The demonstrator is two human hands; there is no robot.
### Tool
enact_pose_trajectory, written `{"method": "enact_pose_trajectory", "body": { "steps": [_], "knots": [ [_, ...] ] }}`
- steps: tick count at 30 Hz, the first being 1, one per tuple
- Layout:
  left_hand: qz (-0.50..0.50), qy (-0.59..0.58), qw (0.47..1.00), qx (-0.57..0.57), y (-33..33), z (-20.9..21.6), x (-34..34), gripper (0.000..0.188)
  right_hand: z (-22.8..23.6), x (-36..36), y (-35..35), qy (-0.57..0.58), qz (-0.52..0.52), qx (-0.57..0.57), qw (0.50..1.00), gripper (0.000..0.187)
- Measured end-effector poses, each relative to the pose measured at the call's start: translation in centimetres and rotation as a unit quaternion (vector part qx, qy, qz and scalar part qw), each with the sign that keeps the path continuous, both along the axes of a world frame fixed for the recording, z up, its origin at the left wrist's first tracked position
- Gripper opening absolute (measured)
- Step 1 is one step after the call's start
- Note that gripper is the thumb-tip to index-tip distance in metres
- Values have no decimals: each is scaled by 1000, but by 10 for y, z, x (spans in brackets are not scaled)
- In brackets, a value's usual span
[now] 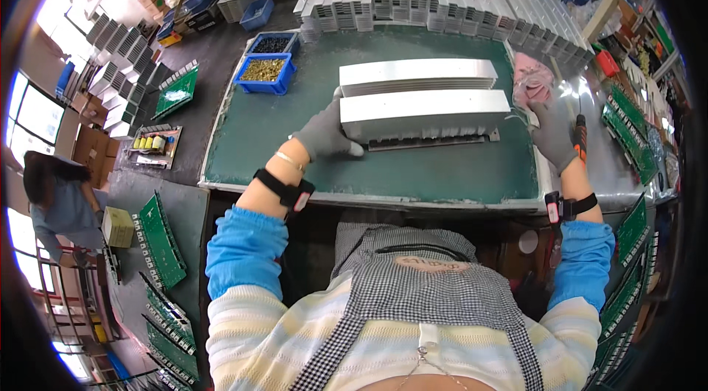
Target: Assemble printed circuit boards (PCBs) onto an aluminum chassis using an electric screwdriver and applying thermal paste.
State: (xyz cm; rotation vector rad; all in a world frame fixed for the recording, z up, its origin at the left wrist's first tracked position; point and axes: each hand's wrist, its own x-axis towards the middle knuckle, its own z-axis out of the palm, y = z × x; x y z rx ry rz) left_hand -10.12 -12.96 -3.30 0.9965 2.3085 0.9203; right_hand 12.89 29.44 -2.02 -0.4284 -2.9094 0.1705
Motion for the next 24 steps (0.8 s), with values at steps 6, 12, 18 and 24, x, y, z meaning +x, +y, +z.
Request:
{"method": "enact_pose_trajectory", "body": {
  "steps": [6, 12, 18, 24],
  "knots": [
    [-45, -18, 995, 83, -6, -17, -6, 102, -3, -24, -10, 54, 88, -385, 917, 52],
    [-38, -65, 997, 7, -4, -17, -3, 79, -10, -38, -16, -35, 89, -466, 880, 53],
    [-126, -101, 986, 53, 8, -20, -36, 133, 3, -25, -34, 61, 173, -384, 905, 33],
    [-136, -123, 981, 66, -4, -11, -37, 106, 8, -45, -31, 6, 110, -336, 935, 34]
  ]
}}
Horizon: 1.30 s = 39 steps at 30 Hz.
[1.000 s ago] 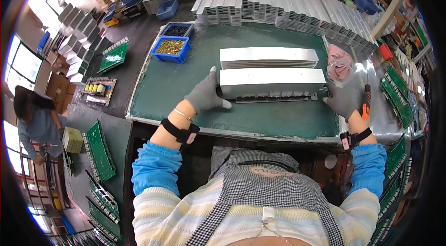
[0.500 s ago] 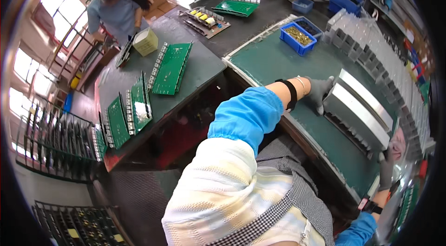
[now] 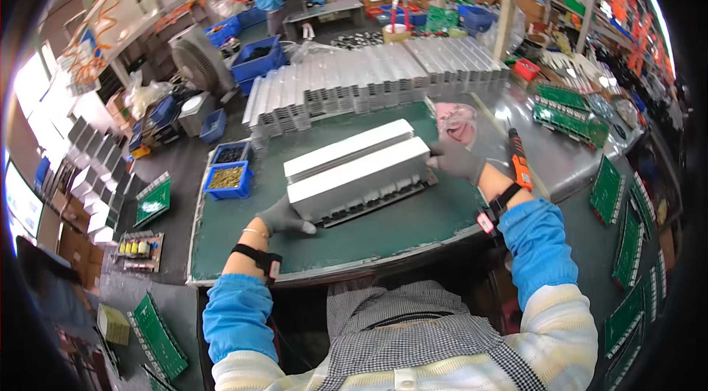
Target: Assemble printed circuit boards (PCBs) onto an aluminum chassis using an electric screwdriver and applying thermal paste.
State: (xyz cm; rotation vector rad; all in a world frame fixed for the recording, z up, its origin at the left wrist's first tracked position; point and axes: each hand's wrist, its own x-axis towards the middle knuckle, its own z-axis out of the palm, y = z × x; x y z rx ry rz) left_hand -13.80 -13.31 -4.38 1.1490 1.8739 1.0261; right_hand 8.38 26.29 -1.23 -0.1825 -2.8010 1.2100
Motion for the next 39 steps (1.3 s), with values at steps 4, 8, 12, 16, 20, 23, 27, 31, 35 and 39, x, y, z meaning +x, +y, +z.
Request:
{"method": "enact_pose_trajectory", "body": {
  "steps": [4, 8, 12, 16, 20, 23, 27, 31, 35, 39],
  "knots": [
    [-1, 2, 1000, 17, 5, 8, 15, 78, 5, -3, 7, 31, 63, -78, 994, 39],
    [15, -13, 999, 47, 1, 2, 16, 81, 44, 8, 24, -121, 210, 206, 948, 59],
    [-47, 16, 997, -57, 3, -8, 4, 97, 133, 0, 90, -146, 170, 160, 962, 46],
    [110, -312, 943, -32, 4, -10, 16, 74, 217, -62, 154, -188, 79, 200, 958, 38],
    [280, -641, 713, -34, 9, -16, 17, 46, 253, -158, 211, -238, -25, 207, 949, 37],
    [340, -731, 589, -58, 23, -25, -8, 43, 230, -253, 253, -219, -60, 184, 956, 36],
    [292, -592, 747, -80, 40, -25, -41, 43, 167, -375, 294, -179, -95, 119, 972, 33],
    [296, -536, 784, -98, 47, -15, -61, 42, 116, -455, 314, -168, -99, 80, 978, 33],
    [322, -519, 785, -108, 50, -10, -63, 42, 76, -504, 330, -189, -13, 501, 844, 30],
    [345, -516, 775, -121, 53, -8, -58, 41, 52, -528, 345, -226, 27, 535, 814, 34]
  ]
}}
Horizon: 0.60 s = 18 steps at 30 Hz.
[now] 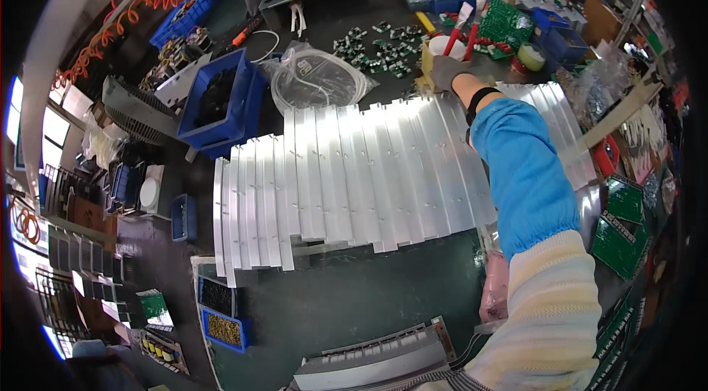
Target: Assemble printed circuit boards (PCBs) onto an aluminum chassis using an electric screwdriver and applying thermal paste.
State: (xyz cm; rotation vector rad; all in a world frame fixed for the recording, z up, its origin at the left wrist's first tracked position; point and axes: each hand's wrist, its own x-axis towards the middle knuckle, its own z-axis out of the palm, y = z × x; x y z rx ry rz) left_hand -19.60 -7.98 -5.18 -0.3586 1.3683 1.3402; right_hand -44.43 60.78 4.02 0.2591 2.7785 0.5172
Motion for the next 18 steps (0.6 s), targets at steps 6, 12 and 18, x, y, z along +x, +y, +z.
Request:
{"method": "enact_pose_trajectory", "body": {
  "steps": [6, 12, 18],
  "knots": [
    [11, -9, 1000, -9, 7, -1, 6, 40, 0, -12, -1, 136, -153, -104, 973, 26],
    [17, -2, 1000, -8, 4, 0, 14, 40, -4, -3, 8, 208, -277, -117, 931, 26],
    [32, -3, 999, -2, -2, -1, 23, 39, -10, 18, 28, 163, -187, -84, 965, 27]
  ]
}}
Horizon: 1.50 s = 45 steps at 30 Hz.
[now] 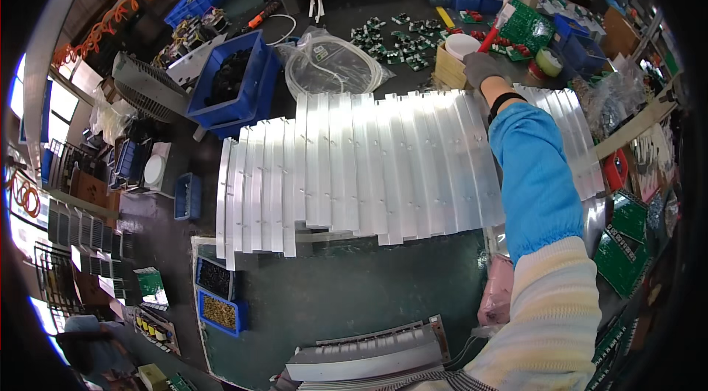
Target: Assemble printed circuit boards (PCBs) onto an aluminum chassis using an electric screwdriver and applying thermal paste.
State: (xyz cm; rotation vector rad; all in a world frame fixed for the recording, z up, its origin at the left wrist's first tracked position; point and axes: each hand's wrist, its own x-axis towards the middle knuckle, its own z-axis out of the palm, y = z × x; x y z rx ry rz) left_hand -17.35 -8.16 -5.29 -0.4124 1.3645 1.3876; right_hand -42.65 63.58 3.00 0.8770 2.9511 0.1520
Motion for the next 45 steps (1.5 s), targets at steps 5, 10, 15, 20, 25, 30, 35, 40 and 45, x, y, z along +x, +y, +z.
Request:
{"method": "enact_pose_trajectory", "body": {
  "steps": [5, 10, 15, 20, 25, 30, 35, 40, 45],
  "knots": [
    [2, -3, 1000, -1, -1, -3, 5, 38, 10, 19, 8, 56, -11, -69, 996, 29],
    [8, -10, 1000, -1, -2, -5, 8, 38, 5, 11, 9, 0, -18, -50, 999, 32],
    [5, -4, 1000, -5, 0, -5, 11, 37, -14, 7, 9, 59, -78, -31, 995, 27],
    [13, -1, 1000, -11, -3, -3, 19, 36, -16, 14, 10, 147, -65, -30, 987, 23],
    [12, -4, 1000, -10, -5, -5, 23, 36, 3, 32, 18, 194, -38, -70, 978, 21],
    [6, 16, 1000, 7, -12, -8, 32, 35, 40, 67, 9, 262, 91, -15, 961, 16],
    [-8, 54, 998, 26, -35, -12, 51, 35, 81, 122, -32, 280, 180, -39, 942, 13],
    [-46, 124, 990, 48, -51, -16, 71, 34, 101, 188, -96, 361, 362, -70, 857, 17],
    [-225, 412, 882, 39, -61, -17, 69, 49, 99, 251, -159, 249, 322, -246, 880, 20]
  ]
}}
